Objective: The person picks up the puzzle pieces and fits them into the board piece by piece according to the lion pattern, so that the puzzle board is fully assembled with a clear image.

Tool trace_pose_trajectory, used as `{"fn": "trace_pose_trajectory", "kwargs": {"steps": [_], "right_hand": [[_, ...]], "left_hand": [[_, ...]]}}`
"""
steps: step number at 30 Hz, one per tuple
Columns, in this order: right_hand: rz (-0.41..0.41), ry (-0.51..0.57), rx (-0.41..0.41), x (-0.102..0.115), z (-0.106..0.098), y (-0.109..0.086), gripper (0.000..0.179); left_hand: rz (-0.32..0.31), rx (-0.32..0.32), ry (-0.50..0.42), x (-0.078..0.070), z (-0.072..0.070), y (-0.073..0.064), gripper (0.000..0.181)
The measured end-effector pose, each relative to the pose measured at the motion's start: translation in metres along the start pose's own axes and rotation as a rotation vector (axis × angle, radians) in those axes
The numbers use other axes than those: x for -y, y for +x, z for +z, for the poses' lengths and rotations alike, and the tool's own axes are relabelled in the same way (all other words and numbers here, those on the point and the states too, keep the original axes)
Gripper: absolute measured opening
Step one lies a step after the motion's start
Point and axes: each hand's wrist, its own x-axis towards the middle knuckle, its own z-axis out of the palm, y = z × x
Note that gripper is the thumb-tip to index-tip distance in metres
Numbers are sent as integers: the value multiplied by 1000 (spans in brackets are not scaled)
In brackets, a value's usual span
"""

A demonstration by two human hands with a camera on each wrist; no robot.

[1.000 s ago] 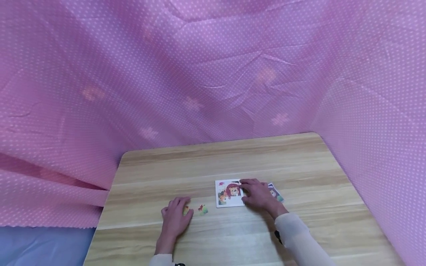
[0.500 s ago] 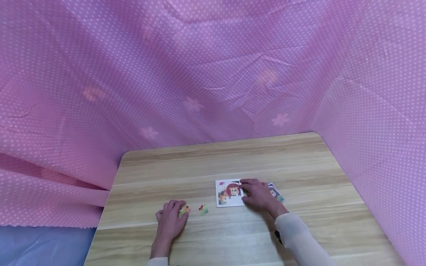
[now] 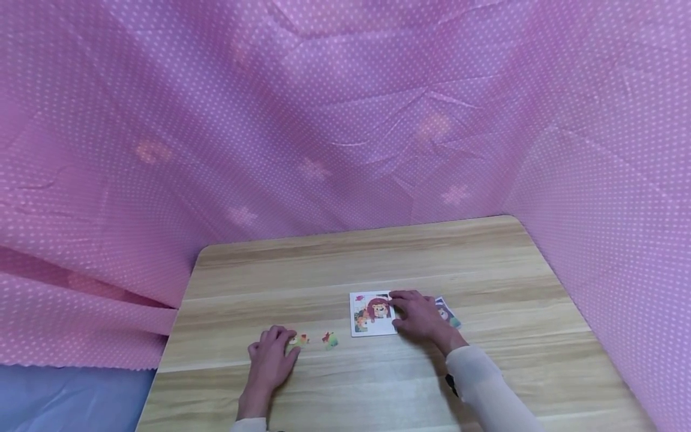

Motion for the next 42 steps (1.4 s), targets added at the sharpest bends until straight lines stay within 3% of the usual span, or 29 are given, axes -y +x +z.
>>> {"fn": "trace_pose_trajectory", "kwargs": {"steps": [16,24,29,38,42], "right_hand": [[-25,-24,-26,-8,1,-7,52],[-29,0,-25,-8,9,-13,53],[-18,-12,-31,-9,11,-17,53],[-53,-2,-41,-8,12,-26,52],[-57,-19,-53,-8,12,-29,54]], "left_hand": [[-67,-18,-66,-14,6,-7,29],[-128,16,-144,-15,13,-21,23],[-132,-10,-218,-17,15,-28,18],[-154,-51,-344,-38,24,-42,16],[-93,-62,-365,-53,30,-47,16]]}}
